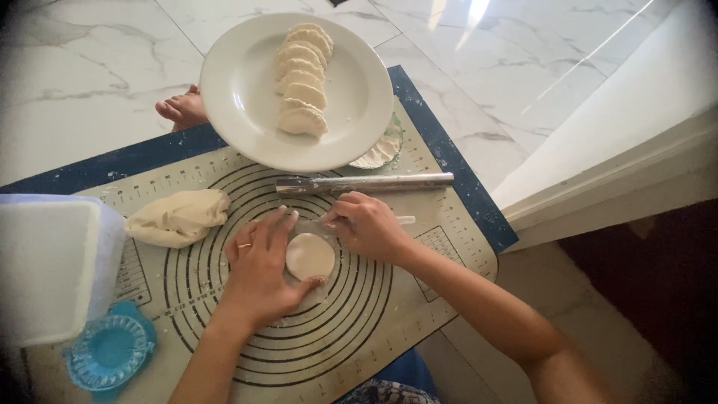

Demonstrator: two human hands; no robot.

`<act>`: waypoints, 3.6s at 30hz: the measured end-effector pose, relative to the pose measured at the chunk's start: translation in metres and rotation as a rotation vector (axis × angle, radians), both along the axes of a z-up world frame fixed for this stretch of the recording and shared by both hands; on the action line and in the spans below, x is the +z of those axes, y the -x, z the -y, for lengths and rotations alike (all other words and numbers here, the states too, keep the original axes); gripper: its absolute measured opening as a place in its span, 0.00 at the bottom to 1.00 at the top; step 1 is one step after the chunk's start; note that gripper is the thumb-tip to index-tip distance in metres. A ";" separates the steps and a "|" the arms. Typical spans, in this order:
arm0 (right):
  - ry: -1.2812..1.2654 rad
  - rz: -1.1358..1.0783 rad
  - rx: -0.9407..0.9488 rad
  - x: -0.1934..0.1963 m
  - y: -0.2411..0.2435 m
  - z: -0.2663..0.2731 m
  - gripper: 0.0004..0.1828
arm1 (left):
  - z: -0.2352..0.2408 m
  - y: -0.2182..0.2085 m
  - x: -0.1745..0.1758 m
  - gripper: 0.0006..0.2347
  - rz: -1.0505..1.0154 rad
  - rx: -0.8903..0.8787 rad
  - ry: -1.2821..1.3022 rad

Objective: Preparing and shaping dumplings from dough using a rolling pin and a plastic mold.

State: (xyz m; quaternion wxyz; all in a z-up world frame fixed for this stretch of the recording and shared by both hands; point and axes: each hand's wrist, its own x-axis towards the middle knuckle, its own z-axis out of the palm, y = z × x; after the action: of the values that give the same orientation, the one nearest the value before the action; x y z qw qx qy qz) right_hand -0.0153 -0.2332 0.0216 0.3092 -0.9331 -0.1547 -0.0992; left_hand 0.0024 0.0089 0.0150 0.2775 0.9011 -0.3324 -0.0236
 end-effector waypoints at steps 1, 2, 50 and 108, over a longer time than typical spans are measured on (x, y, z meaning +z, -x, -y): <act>0.001 -0.001 0.001 0.002 0.000 0.000 0.05 | 0.000 0.000 -0.002 0.46 -0.001 0.001 0.001; -0.008 -0.004 0.027 0.004 0.000 0.000 0.04 | 0.000 0.000 -0.005 0.47 0.010 0.001 -0.020; 0.340 0.203 0.048 0.022 0.025 0.038 0.06 | 0.006 0.021 0.030 0.16 -0.289 0.318 0.473; -0.655 -0.209 0.217 0.014 -0.044 -0.060 0.10 | -0.098 0.053 0.060 0.10 -0.472 0.729 0.302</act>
State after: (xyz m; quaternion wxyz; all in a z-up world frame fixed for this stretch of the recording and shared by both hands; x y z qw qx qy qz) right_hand 0.0287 -0.1732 0.0357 0.6148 -0.7676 -0.1806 -0.0142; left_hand -0.0507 0.1072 0.0748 0.4639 0.8787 0.0789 -0.0802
